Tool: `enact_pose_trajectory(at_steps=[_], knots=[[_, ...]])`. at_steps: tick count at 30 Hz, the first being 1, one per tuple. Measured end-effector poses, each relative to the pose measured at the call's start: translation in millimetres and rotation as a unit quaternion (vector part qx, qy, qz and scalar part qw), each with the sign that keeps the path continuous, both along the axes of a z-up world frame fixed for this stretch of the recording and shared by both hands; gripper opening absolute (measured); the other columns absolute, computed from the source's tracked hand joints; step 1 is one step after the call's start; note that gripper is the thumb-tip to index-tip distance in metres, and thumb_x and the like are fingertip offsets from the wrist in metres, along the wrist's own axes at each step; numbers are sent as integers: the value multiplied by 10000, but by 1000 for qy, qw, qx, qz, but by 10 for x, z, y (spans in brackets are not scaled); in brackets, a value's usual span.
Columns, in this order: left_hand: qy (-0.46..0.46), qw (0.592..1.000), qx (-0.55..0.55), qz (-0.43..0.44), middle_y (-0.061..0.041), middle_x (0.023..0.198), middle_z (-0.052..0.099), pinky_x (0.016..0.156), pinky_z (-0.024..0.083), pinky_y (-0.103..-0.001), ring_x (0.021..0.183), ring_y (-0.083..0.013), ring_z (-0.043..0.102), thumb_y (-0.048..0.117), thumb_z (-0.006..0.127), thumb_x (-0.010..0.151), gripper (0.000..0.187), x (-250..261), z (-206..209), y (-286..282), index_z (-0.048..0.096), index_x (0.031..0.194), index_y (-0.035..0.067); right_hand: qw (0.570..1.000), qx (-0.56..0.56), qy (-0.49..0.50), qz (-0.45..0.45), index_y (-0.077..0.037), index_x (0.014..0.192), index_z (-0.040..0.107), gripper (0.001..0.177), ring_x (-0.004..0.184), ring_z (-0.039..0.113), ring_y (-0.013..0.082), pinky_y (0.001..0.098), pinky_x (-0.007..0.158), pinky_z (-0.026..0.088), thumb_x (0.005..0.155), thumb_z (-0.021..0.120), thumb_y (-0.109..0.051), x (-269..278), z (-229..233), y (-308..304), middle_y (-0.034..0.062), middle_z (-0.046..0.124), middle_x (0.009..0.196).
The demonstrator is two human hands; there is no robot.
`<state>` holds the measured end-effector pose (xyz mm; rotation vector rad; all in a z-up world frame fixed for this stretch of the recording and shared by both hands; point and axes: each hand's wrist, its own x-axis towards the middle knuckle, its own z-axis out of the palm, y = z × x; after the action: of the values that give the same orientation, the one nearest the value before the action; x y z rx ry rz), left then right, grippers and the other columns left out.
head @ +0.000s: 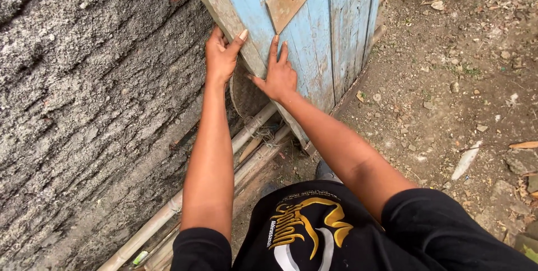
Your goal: Handling wooden sticks to repair a fence and inspecting/operating a blue wooden gate in an outdoor alley.
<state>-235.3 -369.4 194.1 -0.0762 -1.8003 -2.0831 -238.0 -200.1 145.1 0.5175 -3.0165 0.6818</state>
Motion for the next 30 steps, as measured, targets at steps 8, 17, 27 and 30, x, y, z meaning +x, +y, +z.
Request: enact_pose_trajectory(at_steps=[8, 17, 27, 30], knots=[[2, 1000, -2, -1, -117, 1234, 719, 1013, 555, -336, 1111, -168, 684, 119, 772, 985, 358, 47, -100, 73, 597, 1265, -19, 992, -93, 88, 14, -75, 1596, 74, 1249, 1211, 564, 472, 519, 917, 505, 790, 839, -645, 64, -338, 546, 249, 262, 1596], [45, 999, 7, 6, -100, 1226, 723, 1022, 535, -314, 1105, -156, 680, 124, 784, 976, 389, 119, 36, 231, 599, 1282, -28, 969, -245, -13, -1, -111, 1351, 580, 465, 1052, 676, 305, 416, 907, 547, 966, 692, -346, 78, -495, 845, 121, 610, 1256], [31, 997, 4, 68, -133, 1186, 738, 1019, 531, -338, 1094, -189, 685, 193, 777, 963, 370, 13, -94, 208, 632, 1219, -31, 985, -168, -46, 8, -123, 1256, 563, 397, 1070, 635, 352, 448, 905, 505, 946, 736, -302, -156, -625, 795, 127, 610, 1228], [24, 998, 5, 59, -152, 1184, 743, 1021, 532, -347, 1091, -200, 690, 211, 781, 965, 374, 26, -38, 157, 642, 1214, -32, 987, -153, -40, 29, -130, 1296, 535, 453, 1116, 610, 379, 465, 924, 494, 918, 757, -243, -177, -670, 801, 138, 585, 1276]])
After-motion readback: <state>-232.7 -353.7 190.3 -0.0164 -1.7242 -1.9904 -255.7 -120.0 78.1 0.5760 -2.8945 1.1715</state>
